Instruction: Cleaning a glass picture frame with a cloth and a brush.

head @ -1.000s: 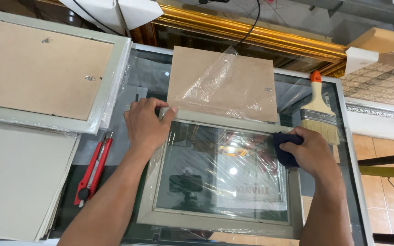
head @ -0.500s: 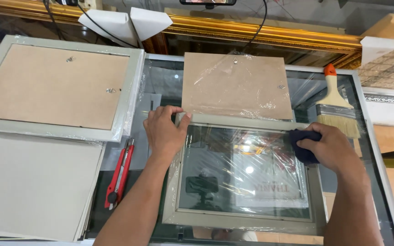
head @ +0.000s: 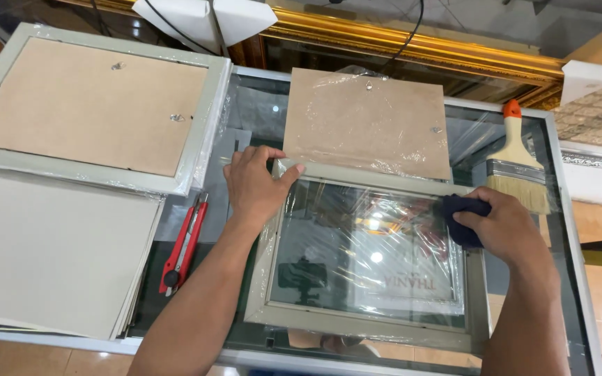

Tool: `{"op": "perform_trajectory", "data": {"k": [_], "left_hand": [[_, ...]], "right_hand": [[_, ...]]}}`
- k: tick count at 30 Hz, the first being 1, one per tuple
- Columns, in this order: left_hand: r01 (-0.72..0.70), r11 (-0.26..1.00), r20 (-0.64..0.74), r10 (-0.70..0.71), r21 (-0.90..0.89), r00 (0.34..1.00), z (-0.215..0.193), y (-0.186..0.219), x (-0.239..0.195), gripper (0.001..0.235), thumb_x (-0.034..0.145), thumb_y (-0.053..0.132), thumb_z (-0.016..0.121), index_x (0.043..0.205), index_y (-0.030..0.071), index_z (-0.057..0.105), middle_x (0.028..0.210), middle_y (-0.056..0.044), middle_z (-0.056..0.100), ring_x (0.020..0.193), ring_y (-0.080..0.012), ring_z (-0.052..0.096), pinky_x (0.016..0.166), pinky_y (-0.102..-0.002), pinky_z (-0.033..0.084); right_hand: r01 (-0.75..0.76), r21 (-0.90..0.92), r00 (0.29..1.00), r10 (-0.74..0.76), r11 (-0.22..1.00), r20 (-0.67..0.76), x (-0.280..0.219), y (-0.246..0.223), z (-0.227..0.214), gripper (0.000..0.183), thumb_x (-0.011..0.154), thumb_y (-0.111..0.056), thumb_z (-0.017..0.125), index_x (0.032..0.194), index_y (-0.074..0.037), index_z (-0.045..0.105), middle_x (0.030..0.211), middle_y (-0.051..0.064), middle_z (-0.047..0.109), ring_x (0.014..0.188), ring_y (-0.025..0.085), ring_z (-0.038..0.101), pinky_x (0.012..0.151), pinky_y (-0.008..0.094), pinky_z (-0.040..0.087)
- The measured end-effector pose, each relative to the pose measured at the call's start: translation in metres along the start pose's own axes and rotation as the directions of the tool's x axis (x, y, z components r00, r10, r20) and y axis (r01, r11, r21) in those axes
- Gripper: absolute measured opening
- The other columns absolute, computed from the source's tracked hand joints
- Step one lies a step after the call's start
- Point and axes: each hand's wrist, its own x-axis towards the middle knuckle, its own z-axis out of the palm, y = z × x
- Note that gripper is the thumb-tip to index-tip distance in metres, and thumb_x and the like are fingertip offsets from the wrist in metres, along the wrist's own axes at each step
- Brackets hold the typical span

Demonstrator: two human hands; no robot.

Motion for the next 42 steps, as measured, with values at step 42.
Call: {"op": "perform_trajectory", "data": {"k": [42], "left_hand": [[0.019,0.994,0.073,-0.011,-0.107,0.997,0.008,-0.012,0.002,0.036,0.086,0.04,0.08,0.105,0.015,0.061,0.106,-0.006,0.058,0.118,-0.0299,0.052,0.108,-0.05,0.032]], "right_hand": [[0.027,-0.437,0.999,-0.036,0.899,-0.012,-0.108,-0.044,0.097,0.04,0.088,-0.044,0.067,0.126,-0.029,0.067,0.116,0.006,0.07,0.104,0.034,0.075,0.091,0.046,0.06]]}}
